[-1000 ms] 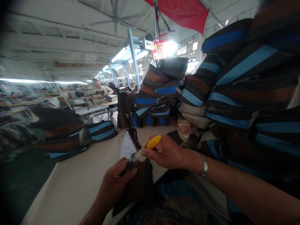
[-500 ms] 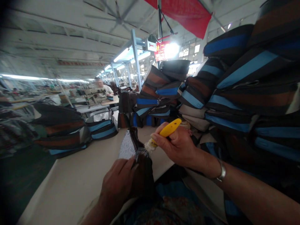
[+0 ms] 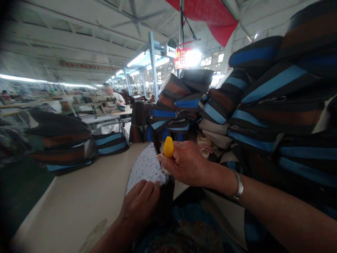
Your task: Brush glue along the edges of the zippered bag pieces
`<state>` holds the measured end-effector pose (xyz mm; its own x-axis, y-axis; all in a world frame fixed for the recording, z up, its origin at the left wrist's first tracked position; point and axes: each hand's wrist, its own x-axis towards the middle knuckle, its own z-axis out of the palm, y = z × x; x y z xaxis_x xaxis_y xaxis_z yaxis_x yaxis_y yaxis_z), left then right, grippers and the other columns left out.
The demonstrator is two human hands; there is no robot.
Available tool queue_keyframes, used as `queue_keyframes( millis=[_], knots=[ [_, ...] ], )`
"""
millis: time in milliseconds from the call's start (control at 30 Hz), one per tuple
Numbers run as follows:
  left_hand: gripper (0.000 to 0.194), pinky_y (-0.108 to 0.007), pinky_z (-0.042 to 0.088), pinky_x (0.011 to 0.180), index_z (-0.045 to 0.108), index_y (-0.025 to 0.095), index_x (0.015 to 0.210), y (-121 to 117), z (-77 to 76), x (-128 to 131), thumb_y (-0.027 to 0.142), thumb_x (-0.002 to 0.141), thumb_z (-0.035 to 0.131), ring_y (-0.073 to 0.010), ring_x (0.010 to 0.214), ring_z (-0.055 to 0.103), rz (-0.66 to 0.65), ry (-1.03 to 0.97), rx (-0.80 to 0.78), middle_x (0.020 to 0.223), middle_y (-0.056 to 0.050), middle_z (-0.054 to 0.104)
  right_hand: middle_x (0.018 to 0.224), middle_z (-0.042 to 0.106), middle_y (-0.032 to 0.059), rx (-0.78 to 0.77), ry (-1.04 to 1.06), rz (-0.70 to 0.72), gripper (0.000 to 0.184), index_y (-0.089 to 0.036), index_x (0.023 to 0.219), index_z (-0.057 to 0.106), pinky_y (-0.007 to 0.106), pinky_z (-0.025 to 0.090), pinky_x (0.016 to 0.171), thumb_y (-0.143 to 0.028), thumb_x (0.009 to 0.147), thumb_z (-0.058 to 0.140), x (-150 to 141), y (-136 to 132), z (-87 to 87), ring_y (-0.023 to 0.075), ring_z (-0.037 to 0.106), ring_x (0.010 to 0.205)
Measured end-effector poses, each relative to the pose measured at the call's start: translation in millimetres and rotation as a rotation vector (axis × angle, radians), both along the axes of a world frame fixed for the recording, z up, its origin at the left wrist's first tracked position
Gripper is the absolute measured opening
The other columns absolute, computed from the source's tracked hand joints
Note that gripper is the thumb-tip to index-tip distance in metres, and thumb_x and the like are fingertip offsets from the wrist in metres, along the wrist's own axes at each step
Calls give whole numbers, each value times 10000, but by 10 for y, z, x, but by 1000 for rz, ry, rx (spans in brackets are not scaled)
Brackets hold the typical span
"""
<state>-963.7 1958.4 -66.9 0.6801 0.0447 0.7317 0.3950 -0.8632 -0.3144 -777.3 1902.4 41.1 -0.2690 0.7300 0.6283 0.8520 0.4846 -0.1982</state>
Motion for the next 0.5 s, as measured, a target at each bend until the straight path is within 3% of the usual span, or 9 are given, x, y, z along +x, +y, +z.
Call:
queue_keyframes(
  millis=[133, 233, 367, 433, 500],
  knots=[
    [117, -330, 420, 524, 565, 151, 859, -1, 0, -18, 90, 888, 470, -192, 630, 493, -8, 15, -11, 731, -29, 545, 604, 516, -6, -3, -105, 0, 289, -161, 712, 545, 290, 277, 528, -296, 961, 494, -48, 32, -84, 116, 444, 531],
    [127, -324, 432, 537, 567, 149, 862, 3, -1, -24, 79, 892, 466, -184, 625, 492, -4, 10, 3, 730, -26, 549, 672, 589, 25, 43, -50, -55, 270, -164, 751, 574, 295, 335, 565, -307, 966, 494, -97, 28, -144, 141, 516, 591],
    [163, -314, 414, 532, 572, 147, 846, 82, 13, -42, 83, 917, 440, -177, 617, 491, -11, 1, 67, 702, -26, 543, 700, 635, 32, -87, 26, 40, 247, -203, 770, 594, 306, 417, 582, -369, 946, 541, -46, 84, -207, 175, 571, 615],
    [136, -312, 426, 562, 590, 122, 918, 193, 35, -89, 84, 919, 460, -174, 633, 500, -1, -17, 117, 707, -33, 557, 691, 637, 39, -56, 68, -89, 251, -204, 774, 613, 322, 434, 597, -414, 909, 589, 170, 191, -220, 198, 580, 625],
    [99, -318, 439, 599, 592, 106, 982, 367, 54, -164, 102, 905, 531, -173, 649, 511, 17, -53, 160, 715, -40, 574, 679, 630, 40, 25, 175, -303, 307, -184, 775, 626, 316, 432, 590, -449, 917, 565, 551, 312, -227, 194, 576, 616]
  ],
)
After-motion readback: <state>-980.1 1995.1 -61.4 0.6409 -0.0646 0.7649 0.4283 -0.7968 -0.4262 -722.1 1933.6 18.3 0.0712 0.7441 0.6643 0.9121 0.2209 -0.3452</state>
